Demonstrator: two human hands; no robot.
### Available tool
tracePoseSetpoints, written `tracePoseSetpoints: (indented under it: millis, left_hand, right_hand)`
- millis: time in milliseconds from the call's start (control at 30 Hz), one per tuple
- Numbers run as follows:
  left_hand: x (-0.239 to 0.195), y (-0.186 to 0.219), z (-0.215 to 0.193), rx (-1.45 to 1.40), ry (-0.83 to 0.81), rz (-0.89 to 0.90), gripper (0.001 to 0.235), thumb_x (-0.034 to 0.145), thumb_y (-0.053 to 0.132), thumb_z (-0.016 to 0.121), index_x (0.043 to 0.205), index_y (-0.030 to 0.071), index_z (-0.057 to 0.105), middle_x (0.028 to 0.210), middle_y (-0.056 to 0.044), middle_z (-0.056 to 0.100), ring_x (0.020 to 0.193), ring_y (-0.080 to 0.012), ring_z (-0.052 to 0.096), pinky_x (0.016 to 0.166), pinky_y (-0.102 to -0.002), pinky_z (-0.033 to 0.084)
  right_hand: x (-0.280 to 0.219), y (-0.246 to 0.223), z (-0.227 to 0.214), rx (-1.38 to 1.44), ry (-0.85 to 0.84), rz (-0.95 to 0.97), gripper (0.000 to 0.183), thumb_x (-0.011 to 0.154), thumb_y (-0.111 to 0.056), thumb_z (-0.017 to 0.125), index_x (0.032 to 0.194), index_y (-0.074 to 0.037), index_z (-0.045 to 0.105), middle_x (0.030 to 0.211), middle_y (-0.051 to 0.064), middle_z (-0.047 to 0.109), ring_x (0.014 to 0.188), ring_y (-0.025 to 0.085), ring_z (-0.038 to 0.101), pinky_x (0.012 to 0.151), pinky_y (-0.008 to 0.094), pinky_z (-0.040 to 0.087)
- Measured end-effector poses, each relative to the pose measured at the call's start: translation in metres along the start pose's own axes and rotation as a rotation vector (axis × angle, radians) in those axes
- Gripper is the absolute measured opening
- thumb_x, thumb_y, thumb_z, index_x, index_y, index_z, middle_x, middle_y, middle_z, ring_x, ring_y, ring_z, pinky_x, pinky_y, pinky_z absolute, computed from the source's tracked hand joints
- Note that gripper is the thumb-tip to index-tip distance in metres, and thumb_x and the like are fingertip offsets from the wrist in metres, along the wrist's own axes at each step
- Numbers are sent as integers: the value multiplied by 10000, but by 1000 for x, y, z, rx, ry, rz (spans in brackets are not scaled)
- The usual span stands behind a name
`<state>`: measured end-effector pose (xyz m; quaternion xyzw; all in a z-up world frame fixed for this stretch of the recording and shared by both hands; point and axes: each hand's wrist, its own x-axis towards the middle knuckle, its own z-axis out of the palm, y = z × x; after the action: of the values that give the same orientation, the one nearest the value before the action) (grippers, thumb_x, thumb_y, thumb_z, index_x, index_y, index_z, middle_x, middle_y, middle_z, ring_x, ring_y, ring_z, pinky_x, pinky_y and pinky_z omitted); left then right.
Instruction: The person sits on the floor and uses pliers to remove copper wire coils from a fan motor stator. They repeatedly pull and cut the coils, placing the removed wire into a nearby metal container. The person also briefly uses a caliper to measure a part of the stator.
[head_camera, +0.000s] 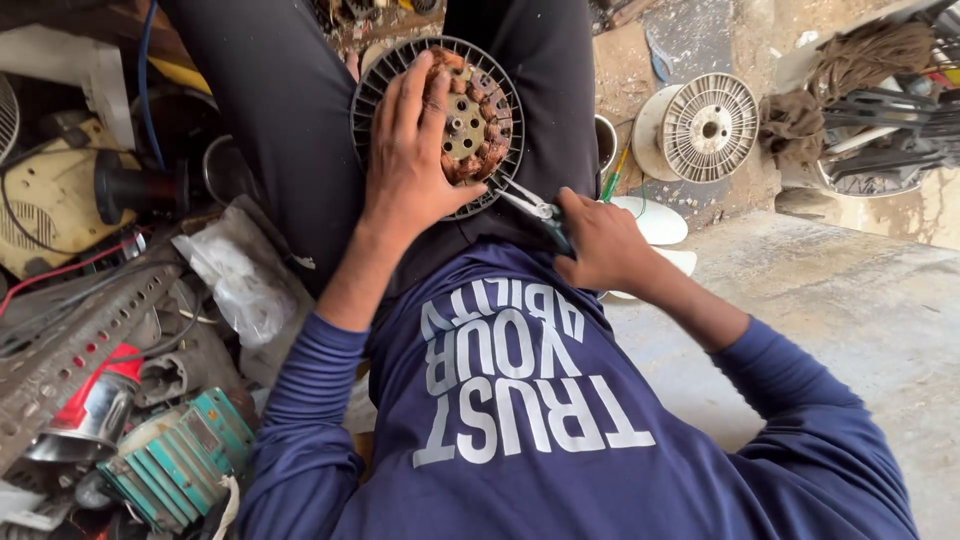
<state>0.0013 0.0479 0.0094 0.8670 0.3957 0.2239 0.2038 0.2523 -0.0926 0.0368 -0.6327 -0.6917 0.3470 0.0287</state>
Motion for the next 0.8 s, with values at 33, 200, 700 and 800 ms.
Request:
tracePoseSetpoints:
  millis: [33, 200, 700, 800]
  left_hand:
    - [-1, 3, 3, 11, 15, -18, 1319, 590, 464, 1035, 1592, 3, 310, 1651, -192, 246, 1507, -402, 297, 1273, -532, 286]
    - [-5, 12, 14, 40, 96, -82, 1371, 558, 543, 1031, 1582, 10, 292, 1635, -217, 222, 1465, -427, 309, 1224, -584, 289]
    - [-12, -1, 21, -132, 160, 52, 1338, 672, 469, 1037, 1650, 127, 191, 1666, -208, 136, 1544, -427, 226, 1298, -568, 273]
    - [-15, -5, 23, -103, 137, 47, 1293, 700, 379, 1015, 1665, 125, 192, 1680, -203, 137, 1560, -417, 230, 1314, -555, 288]
  right_hand:
    - [2, -8, 0, -17, 21, 13, 534, 662, -267, 693, 1069, -27, 444, 843, 210, 610, 754, 437, 614, 653, 537, 483]
    - [12, -30, -5, -60, 136, 58, 523, 672, -272, 716, 1023, -4, 436, 840, 192, 557, 692, 405, 591, 607, 525, 462]
    - [30, -34, 0, -165, -15, 111, 517, 776, -292, 769, 1051, 12, 455, 816, 184, 604, 690, 337, 615, 625, 435, 491]
    - [33, -12, 3, 289, -143, 142, 428, 791, -211, 709, 1101, -85, 443, 747, 113, 590, 658, 254, 581, 598, 381, 483]
